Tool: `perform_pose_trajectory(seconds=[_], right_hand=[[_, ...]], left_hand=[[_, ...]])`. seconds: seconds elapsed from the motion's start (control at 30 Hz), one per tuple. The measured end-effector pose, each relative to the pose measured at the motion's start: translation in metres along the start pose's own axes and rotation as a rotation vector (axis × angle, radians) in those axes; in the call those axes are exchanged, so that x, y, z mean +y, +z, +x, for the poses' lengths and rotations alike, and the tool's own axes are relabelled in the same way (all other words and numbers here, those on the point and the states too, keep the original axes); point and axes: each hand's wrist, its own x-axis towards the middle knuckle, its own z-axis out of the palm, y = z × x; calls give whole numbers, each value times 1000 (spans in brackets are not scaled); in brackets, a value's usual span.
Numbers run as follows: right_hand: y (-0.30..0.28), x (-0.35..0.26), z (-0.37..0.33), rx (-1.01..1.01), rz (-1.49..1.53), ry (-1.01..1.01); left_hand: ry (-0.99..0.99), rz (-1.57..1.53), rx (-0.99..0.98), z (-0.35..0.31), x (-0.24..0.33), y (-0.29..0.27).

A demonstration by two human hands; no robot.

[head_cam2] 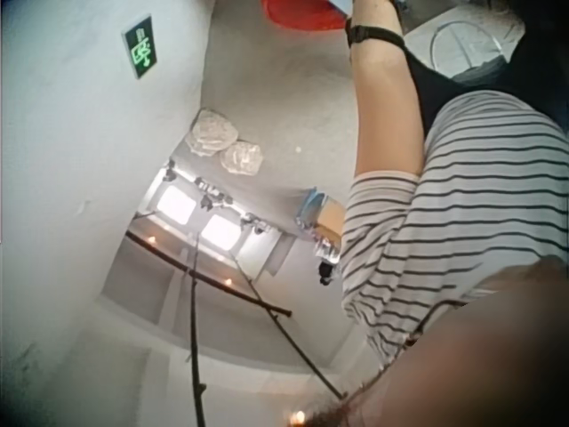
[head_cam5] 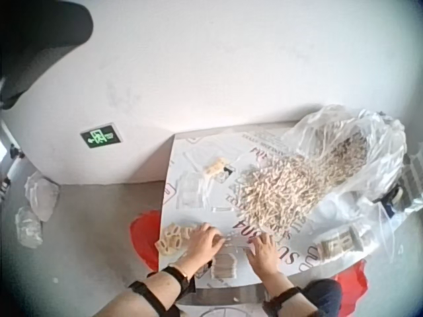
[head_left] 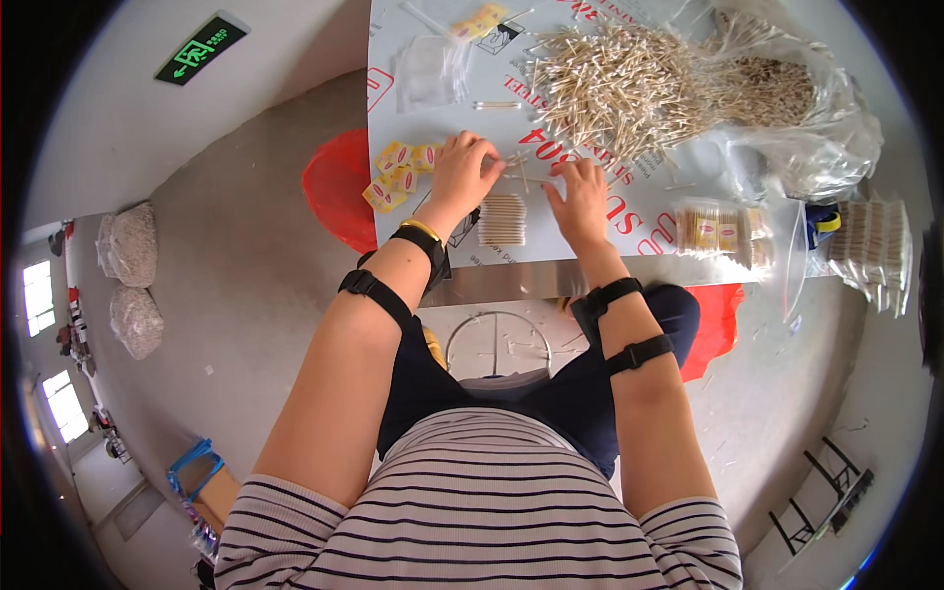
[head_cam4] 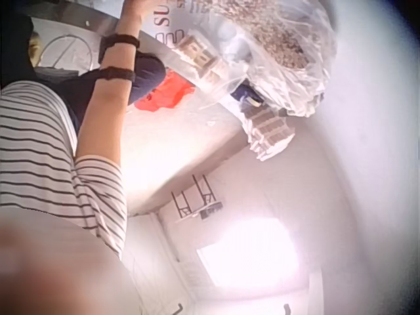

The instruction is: The person is manually counting and packing cotton swabs into small plastic bags at a workstation.

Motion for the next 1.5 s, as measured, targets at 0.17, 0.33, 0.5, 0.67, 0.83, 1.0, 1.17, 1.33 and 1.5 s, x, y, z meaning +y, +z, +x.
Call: perform_pose_trajectory(seconds=[0.17, 0.33, 0.5, 0.67, 0.83, 1.0, 1.17, 1.33, 1.5], right_hand=[[14, 4, 7, -127, -68, 20], [16, 1, 4, -92, -77, 56], [27, -15, 11, -162, -151, 108], [12, 11, 3, -73, -203, 119], [-5, 24, -5, -121, -186, 128], [10, 9, 21, -157, -169, 53], [38, -21, 52, -294, -155, -192], [36, -21, 48, -280, -5, -133], [7, -5, 10, -134, 92, -100]], left_hand=[[36, -47, -63, -3, -2, -4], [1, -56, -53, -3, -3, -3], [-20, -16, -29, -2, 0, 0], [5, -36, -63, -1, -13, -3], [52, -65, -106, -6, -15, -12], [52, -74, -178, -13, -3, -18], [30, -157, -145, -12, -4, -21], [50, -61, -56, -25, -4, -30], [220, 131, -227, -45, 4, -25]])
